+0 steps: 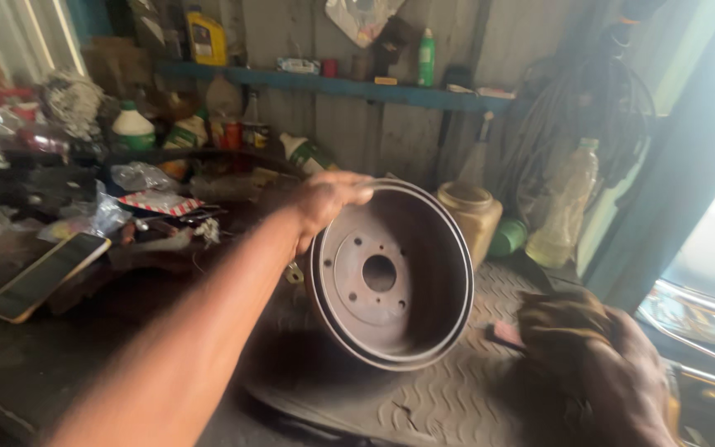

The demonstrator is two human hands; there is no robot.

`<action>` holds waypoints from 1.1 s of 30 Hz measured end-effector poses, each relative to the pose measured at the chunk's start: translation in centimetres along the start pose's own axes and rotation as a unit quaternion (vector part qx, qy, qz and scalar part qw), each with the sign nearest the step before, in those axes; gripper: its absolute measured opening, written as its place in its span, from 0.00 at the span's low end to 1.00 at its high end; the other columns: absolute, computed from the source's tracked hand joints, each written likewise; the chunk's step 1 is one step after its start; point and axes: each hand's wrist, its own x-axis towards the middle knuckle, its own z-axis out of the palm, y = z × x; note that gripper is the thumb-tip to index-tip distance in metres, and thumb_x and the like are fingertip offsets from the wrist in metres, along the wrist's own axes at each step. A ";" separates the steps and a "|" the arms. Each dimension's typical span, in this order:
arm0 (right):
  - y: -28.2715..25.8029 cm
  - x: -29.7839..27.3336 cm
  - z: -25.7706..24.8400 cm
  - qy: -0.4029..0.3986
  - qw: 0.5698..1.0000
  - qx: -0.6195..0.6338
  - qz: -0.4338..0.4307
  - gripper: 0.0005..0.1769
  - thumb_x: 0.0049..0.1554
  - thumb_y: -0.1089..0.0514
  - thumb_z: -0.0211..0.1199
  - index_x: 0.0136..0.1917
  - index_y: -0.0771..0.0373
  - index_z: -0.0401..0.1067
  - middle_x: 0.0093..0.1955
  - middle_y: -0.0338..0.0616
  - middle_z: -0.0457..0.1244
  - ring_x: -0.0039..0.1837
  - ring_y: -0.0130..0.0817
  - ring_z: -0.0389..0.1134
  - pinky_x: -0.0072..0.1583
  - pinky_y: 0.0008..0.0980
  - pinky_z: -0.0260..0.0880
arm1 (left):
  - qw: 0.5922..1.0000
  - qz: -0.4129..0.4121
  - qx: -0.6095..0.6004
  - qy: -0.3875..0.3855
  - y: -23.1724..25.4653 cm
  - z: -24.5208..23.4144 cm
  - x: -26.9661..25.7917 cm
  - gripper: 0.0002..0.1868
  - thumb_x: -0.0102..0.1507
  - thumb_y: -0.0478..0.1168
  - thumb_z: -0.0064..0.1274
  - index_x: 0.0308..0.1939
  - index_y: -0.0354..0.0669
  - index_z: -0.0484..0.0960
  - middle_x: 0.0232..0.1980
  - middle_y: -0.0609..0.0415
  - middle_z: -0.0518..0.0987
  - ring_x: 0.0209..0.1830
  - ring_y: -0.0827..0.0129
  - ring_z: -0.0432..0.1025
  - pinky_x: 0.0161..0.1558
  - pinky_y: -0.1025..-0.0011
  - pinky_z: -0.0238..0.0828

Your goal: The person rubs the inner surface of a metal brake drum with their hands, a piece of sandpaper, and a cloth.

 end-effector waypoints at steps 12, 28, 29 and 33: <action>10.0 7.1 6.2 -0.029 0.961 0.252 0.112 0.25 0.49 0.70 0.51 0.61 0.73 0.70 0.52 0.59 0.70 0.50 0.47 0.74 0.53 0.44 0.74 | 0.991 -0.079 -0.099 0.035 -3.8 -4.0 -3.1 0.24 0.63 0.49 0.52 0.59 0.40 0.81 0.56 0.48 0.84 0.54 0.63 0.77 0.57 0.64 0.73; 2.4 7.2 10.2 -0.141 0.989 0.024 0.029 0.30 0.49 0.65 0.57 0.66 0.69 0.67 0.54 0.60 0.69 0.53 0.51 0.72 0.56 0.48 0.73 | 0.990 -0.082 -0.110 0.014 -8.9 -5.2 -4.3 0.42 0.65 0.68 0.40 0.65 0.36 0.78 0.67 0.45 0.78 0.66 0.65 0.71 0.67 0.66 0.62; 2.1 7.2 10.3 -0.149 0.989 0.005 0.014 0.30 0.49 0.65 0.58 0.66 0.69 0.67 0.54 0.60 0.69 0.53 0.51 0.72 0.56 0.48 0.73 | 0.994 -0.074 -0.078 0.014 -8.9 -4.9 -4.4 0.45 0.65 0.70 0.39 0.67 0.34 0.78 0.67 0.44 0.78 0.67 0.65 0.70 0.68 0.67 0.59; 2.0 7.3 9.1 -0.165 0.983 -0.076 -0.031 0.32 0.49 0.64 0.59 0.68 0.68 0.66 0.55 0.60 0.69 0.54 0.52 0.72 0.56 0.49 0.72 | 0.976 -0.094 -0.191 0.052 -9.0 -3.3 -5.2 0.46 0.61 0.69 0.43 0.76 0.46 0.61 0.77 0.53 0.65 0.75 0.67 0.59 0.74 0.63 0.52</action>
